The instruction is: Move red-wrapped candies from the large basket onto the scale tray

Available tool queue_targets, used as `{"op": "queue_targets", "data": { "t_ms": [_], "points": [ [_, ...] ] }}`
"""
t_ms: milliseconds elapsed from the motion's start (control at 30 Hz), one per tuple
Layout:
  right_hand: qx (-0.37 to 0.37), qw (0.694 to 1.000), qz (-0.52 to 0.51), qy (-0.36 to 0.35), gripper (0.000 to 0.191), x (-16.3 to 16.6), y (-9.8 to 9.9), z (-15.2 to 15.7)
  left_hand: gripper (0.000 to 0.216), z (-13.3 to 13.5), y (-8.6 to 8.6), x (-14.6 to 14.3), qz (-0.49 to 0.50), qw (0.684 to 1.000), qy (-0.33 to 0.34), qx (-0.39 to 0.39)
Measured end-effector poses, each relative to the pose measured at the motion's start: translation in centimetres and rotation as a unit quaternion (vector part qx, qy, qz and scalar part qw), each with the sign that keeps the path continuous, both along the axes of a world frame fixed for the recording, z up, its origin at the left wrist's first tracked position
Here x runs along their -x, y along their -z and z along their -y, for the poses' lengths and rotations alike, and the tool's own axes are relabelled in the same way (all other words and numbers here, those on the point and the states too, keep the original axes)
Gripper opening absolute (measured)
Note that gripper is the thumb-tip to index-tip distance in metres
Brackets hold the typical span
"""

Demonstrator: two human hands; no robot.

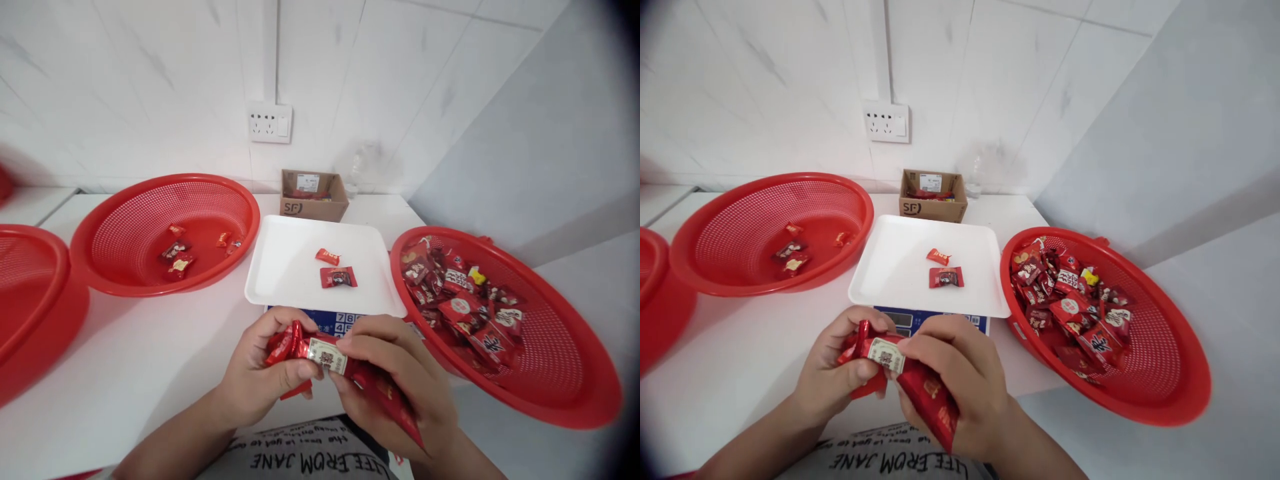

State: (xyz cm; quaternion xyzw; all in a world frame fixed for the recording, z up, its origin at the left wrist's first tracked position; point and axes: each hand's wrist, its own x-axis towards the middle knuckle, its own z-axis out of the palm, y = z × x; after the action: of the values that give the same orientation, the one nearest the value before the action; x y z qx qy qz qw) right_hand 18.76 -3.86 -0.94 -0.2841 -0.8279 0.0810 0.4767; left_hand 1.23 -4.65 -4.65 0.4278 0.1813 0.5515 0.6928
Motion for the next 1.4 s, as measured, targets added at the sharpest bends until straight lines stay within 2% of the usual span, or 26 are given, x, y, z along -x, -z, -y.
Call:
{"op": "queue_targets", "data": {
  "t_ms": [233, 500, 633, 733, 833, 900, 967, 1167, 1400],
  "points": [
    [-0.049, 0.998, 0.012, 0.024, 0.025, 0.2, -0.5, 0.4, 0.026, 0.8, -1.6, 0.1, -0.047, 0.999, -0.026, -0.011],
    [-0.030, 0.999, 0.019, 0.035, 0.033, -0.2, -0.3, 1.0, 0.023, 1.1, -2.4, 0.0, -0.090, 0.995, -0.041, -0.024],
    [0.003, 1.000, -0.010, 0.002, 0.044, -0.5, 0.2, 1.1, 0.028, 1.3, -2.5, 0.1, -0.087, 0.994, -0.046, -0.046],
    [0.085, 0.993, -0.074, -0.027, 0.056, -0.6, 0.3, 1.0, 0.032, 1.4, -2.6, 0.1, -0.083, 0.993, -0.049, -0.069],
    [0.150, 0.984, -0.083, -0.052, 0.043, -0.6, 0.0, 0.9, 0.036, 1.6, -2.6, 0.1, -0.092, 0.991, -0.060, -0.075],
    [0.147, 0.985, -0.076, -0.057, 0.035, -0.6, -0.2, 0.9, 0.039, 1.7, -2.6, 0.1, -0.108, 0.990, -0.064, -0.064],
    [0.138, 0.986, -0.076, -0.054, 0.036, -0.6, -0.3, 1.1, 0.039, 1.7, -2.7, 0.2, -0.127, 0.988, -0.066, -0.059],
    [0.110, 0.988, -0.095, -0.053, 0.036, -0.5, -0.5, 1.7, 0.034, 1.3, -3.3, 0.2, -0.177, 0.965, -0.113, -0.157],
    [0.087, 0.991, -0.091, -0.043, 0.034, -0.8, -0.1, 1.9, 0.030, 1.3, -3.5, 0.2, -0.196, 0.956, -0.130, -0.174]
  ]
}}
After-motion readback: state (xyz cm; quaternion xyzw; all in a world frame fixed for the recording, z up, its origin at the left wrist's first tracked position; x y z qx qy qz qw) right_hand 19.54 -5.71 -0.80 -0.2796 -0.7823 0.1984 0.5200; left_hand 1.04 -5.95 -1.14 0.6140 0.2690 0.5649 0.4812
